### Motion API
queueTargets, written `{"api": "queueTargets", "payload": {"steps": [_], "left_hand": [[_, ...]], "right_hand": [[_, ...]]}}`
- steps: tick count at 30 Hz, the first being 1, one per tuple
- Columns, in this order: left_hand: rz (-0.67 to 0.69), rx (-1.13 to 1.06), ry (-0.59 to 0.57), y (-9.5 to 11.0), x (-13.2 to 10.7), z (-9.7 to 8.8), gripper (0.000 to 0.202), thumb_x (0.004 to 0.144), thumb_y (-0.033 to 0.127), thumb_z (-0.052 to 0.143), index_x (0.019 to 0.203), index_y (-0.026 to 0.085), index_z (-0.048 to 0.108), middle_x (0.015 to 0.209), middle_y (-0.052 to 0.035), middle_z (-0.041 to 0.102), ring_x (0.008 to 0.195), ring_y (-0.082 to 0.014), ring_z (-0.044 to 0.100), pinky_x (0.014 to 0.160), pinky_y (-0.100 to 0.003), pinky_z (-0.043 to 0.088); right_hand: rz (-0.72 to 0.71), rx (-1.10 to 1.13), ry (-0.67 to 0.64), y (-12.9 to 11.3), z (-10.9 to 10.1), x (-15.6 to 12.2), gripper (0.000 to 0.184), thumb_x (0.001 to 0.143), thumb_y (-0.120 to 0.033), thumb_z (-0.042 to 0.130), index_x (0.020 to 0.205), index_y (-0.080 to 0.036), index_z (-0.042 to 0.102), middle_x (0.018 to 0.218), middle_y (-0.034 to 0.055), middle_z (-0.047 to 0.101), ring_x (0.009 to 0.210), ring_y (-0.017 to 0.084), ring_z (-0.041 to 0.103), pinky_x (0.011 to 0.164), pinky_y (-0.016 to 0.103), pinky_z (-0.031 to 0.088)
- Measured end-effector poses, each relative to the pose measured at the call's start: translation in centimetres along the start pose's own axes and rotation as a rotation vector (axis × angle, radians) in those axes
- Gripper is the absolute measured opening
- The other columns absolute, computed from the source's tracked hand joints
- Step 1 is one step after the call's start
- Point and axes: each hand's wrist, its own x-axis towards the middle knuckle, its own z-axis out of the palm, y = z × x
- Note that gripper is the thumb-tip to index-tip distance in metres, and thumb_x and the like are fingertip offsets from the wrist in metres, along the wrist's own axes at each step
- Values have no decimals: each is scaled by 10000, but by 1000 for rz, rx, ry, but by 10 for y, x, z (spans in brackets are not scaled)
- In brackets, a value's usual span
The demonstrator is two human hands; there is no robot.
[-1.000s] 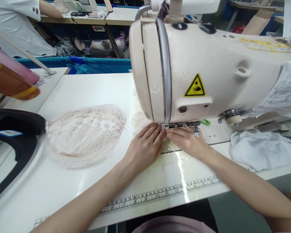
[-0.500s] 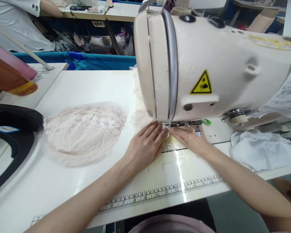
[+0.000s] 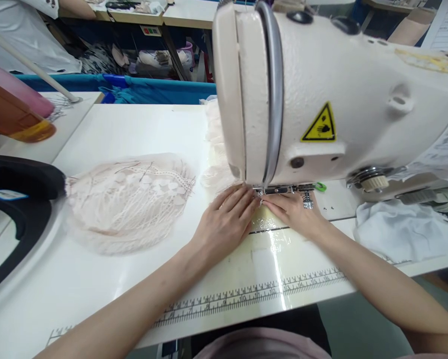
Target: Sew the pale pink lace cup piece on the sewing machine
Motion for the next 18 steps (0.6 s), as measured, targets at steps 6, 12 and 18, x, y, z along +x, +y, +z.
{"api": "queueTargets", "payload": {"steps": [6,12,18], "left_hand": [[20,0,6,1,-2,0,352,945,155,440,1248,33,572,1268,-148,607,1176,-258,591,1028,-401,498],[10,29,52,-2,-2,2,347,943,199,449,1192,26,617,1216,-135,644,1141,-270,613,1039,-423,490],[-29,29,24,-1,0,2,369,938,207,432,1196,20,618,1233,-148,635,1159,-277,603,1053,-427,477]], "right_hand": [[18,77,-129,-3,-4,-5,253,942,-385,502,1010,-284,724,954,13,720,861,170,651,869,374,458],[103,51,-315,-12,-11,-2,349,955,-473,435,1156,-321,676,1045,49,689,840,214,645,856,449,478],[142,0,-380,-16,-13,0,394,958,-504,398,1229,-337,631,1068,62,676,802,220,623,847,474,473]]}}
